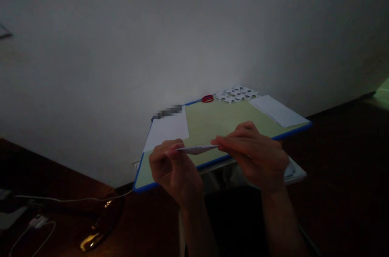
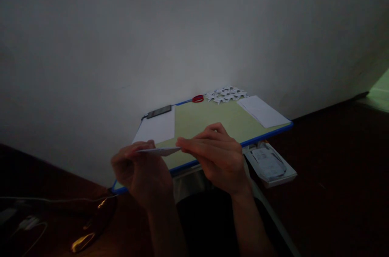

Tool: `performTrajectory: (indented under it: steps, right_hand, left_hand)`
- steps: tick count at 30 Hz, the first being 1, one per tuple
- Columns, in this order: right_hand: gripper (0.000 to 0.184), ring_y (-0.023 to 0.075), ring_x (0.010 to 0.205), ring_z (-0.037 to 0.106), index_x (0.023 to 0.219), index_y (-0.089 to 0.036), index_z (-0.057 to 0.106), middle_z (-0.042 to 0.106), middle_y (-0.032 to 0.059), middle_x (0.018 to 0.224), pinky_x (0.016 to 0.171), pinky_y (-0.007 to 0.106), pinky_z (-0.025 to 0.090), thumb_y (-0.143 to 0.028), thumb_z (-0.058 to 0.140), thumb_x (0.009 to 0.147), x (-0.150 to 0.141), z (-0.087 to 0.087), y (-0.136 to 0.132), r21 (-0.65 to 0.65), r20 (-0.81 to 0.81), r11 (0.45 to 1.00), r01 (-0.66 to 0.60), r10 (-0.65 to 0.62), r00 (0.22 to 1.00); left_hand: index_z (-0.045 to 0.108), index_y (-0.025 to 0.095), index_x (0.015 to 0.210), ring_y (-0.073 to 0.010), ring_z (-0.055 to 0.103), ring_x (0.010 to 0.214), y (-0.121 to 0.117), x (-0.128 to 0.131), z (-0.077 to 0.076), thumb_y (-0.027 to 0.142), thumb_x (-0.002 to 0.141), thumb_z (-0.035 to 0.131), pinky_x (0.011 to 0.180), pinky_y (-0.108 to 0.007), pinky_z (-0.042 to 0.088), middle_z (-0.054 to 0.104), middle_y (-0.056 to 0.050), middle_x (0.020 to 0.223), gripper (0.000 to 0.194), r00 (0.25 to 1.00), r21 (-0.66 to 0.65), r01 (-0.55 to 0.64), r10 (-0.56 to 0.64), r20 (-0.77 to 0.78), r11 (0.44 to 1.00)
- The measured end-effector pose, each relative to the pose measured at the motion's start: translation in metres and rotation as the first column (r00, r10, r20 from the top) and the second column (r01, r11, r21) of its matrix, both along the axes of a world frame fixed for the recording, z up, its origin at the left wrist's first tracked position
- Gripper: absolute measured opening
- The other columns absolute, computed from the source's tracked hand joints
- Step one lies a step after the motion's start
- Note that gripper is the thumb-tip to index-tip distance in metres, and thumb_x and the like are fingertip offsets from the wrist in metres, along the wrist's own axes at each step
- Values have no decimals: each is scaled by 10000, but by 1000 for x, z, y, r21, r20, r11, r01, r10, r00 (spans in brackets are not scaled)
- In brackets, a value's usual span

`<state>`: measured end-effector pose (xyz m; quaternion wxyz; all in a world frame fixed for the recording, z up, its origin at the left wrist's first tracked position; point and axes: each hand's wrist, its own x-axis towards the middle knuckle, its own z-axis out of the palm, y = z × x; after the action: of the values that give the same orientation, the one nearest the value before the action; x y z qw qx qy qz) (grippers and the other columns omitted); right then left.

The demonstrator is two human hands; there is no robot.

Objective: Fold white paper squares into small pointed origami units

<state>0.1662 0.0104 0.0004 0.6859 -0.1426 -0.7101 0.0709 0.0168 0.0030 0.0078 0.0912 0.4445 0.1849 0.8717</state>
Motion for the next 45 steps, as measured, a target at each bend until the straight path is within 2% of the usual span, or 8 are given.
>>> performTrajectory:
  steps: [6, 11, 14, 19, 21, 30, 37, 45]
  right_hand:
    - [409, 187, 759, 711, 1184, -250, 756, 814, 26, 955, 719, 399, 504, -9, 731, 855, -2, 4, -4, 9, -97, 999, -31, 31, 995]
    - [394, 191, 754, 708, 1172, -276, 765, 815, 22, 950, 708, 395, 523, -39, 742, 858, 1, 5, -7, 8, -123, 1000, 22, -21, 992]
    - [398, 197, 739, 706, 1174, -299, 765, 818, 18, 943, 679, 389, 529, -59, 750, 856, 3, 4, -7, 8, -112, 999, 52, -51, 992]
    - [401, 221, 776, 721, 1188, -284, 761, 819, 35, 962, 697, 411, 560, -55, 736, 859, 4, 3, -5, 20, -104, 1000, -1, 3, 995]
    - [429, 228, 819, 724, 1222, -296, 741, 815, 32, 982, 728, 420, 574, -72, 744, 856, 5, 3, -4, 13, -80, 1000, -22, 23, 997]
    - [438, 246, 970, 675, 1215, -287, 732, 713, 80, 1167, 790, 421, 559, -161, 823, 806, 4, 5, -7, -27, 27, 998, -51, 52, 998]
    - [270, 204, 810, 669, 1045, -268, 752, 750, 27, 895, 716, 390, 543, -127, 797, 819, 2, 10, -7, 4, 60, 994, -110, 110, 992]
    - [241, 203, 775, 668, 984, -246, 744, 750, 30, 855, 684, 386, 543, -106, 785, 793, 0, 12, -10, -1, 41, 993, -121, 121, 992]
  left_hand:
    - [686, 257, 920, -149, 590, 753, -1, -7, 1, 439, 853, 767, 738, -322, 524, 640, 26, 782, 210, 982, 9, 128, -126, -140, 992]
    - [708, 285, 1141, -164, 649, 753, -1, -17, -6, 779, 677, 722, 708, -324, 562, 690, -1, 859, 678, 951, -15, 157, -156, -266, 987]
    - [675, 271, 1265, -187, 666, 787, -2, -20, -8, 797, 643, 728, 710, -341, 568, 707, -32, 913, 816, 922, -120, 168, -199, -331, 979]
    - [760, 267, 947, -185, 636, 769, 1, -18, -9, 365, 774, 848, 696, -353, 523, 699, -12, 798, 217, 902, -30, 148, -147, -406, 989]
    - [755, 267, 881, -176, 621, 740, 2, -18, -9, 260, 789, 834, 681, -353, 510, 695, 1, 766, 121, 894, -6, 163, -150, -422, 987]
    - [760, 259, 861, -181, 623, 759, -2, -21, -8, 241, 798, 830, 716, -375, 509, 709, -4, 780, 95, 868, -16, 194, -180, -462, 981]
    - [753, 266, 830, -189, 633, 745, -3, -22, -10, 303, 816, 816, 735, -391, 529, 701, -12, 752, 74, 841, -82, 196, -211, -499, 977]
    - [741, 261, 793, -187, 639, 725, -4, -20, -9, 337, 828, 807, 706, -381, 536, 697, -11, 720, 107, 838, -73, 193, -203, -507, 978]
